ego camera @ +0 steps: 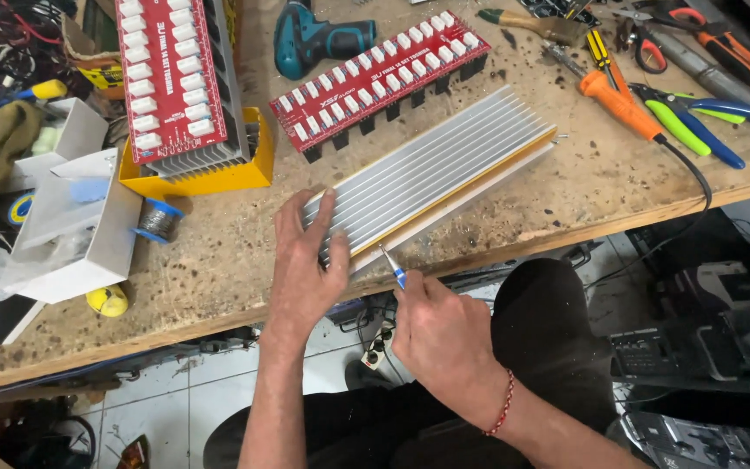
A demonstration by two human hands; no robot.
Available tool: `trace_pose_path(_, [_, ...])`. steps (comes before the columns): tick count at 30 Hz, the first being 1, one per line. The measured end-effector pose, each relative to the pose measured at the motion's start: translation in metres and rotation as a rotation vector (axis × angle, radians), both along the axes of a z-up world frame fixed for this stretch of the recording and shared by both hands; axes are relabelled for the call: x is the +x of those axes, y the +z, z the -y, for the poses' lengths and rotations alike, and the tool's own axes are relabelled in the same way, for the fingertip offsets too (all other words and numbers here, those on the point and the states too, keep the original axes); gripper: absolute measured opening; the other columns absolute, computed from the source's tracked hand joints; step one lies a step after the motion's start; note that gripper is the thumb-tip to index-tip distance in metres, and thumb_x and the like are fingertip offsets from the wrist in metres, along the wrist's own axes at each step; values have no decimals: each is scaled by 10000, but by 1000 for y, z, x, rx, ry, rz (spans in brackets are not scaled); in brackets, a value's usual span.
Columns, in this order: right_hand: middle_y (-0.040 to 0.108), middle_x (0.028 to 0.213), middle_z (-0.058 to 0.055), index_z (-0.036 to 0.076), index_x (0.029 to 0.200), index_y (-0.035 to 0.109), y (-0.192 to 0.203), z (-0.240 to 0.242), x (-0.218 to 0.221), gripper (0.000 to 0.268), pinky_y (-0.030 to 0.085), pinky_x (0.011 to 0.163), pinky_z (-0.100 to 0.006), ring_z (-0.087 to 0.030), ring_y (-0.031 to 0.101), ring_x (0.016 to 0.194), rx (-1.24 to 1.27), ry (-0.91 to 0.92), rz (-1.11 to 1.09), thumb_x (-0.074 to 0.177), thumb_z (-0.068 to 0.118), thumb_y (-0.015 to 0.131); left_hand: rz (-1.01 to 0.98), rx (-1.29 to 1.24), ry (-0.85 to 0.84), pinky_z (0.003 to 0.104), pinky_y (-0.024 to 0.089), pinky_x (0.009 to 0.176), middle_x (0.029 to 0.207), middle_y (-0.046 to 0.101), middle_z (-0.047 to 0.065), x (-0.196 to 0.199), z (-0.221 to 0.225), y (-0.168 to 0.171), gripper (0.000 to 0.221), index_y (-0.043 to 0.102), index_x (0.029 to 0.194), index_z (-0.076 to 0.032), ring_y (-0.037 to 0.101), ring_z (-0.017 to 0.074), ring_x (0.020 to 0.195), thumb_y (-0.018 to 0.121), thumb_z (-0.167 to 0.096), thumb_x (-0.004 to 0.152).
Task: The person is measuring and marking an aluminum heat sink and a wooden strip using a scribe and a ruler on an electronics repair bench.
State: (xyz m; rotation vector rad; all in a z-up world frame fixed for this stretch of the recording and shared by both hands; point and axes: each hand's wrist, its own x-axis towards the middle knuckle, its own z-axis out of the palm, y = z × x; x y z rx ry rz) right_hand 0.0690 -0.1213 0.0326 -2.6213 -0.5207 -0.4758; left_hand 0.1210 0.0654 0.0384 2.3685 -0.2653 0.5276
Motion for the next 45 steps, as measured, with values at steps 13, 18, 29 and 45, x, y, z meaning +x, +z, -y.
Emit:
trace_pose_path(13, [431,676,18,-57,1071,537,-35,15,24,226,295,280,-191,-36,370,357,2401,414,-1691,1066,158,470,58,-81,59,541,391,1132,1378,505,230,-1,5,-5,513,596,1424,-10,464,363,1325,554,-173,940])
trace_pose_path(18, [467,576,1,-149,1079,652,-12,15,24,291,222,242,-204,-30,313,305,1875,270,-1300,1040,121,552,77,-60,88,567,412,1113,1449,463,200,2,7,-17,526,538,1486,-95,415,338,1364,533,-217,975])
trace_pose_path(29, [374,520,105,132,550,577,12,17,23,430,249,495,-244,-28,306,518,891,176,-585,946,173,739,268,-198,223,608,402,1188,1518,417,244,-2,20,-23,509,485,1506,-141,406,358,1426,516,-327,1034])
trace_pose_path(45, [707,816,-227,-153,1001,731,10,7,30,207,576,623,-341,-263,624,652,1618,-76,-1242,903,28,713,-518,-550,457,302,549,552,559,721,-12,-102,111,-1,368,617,723,-151,736,132,476,861,-425,752])
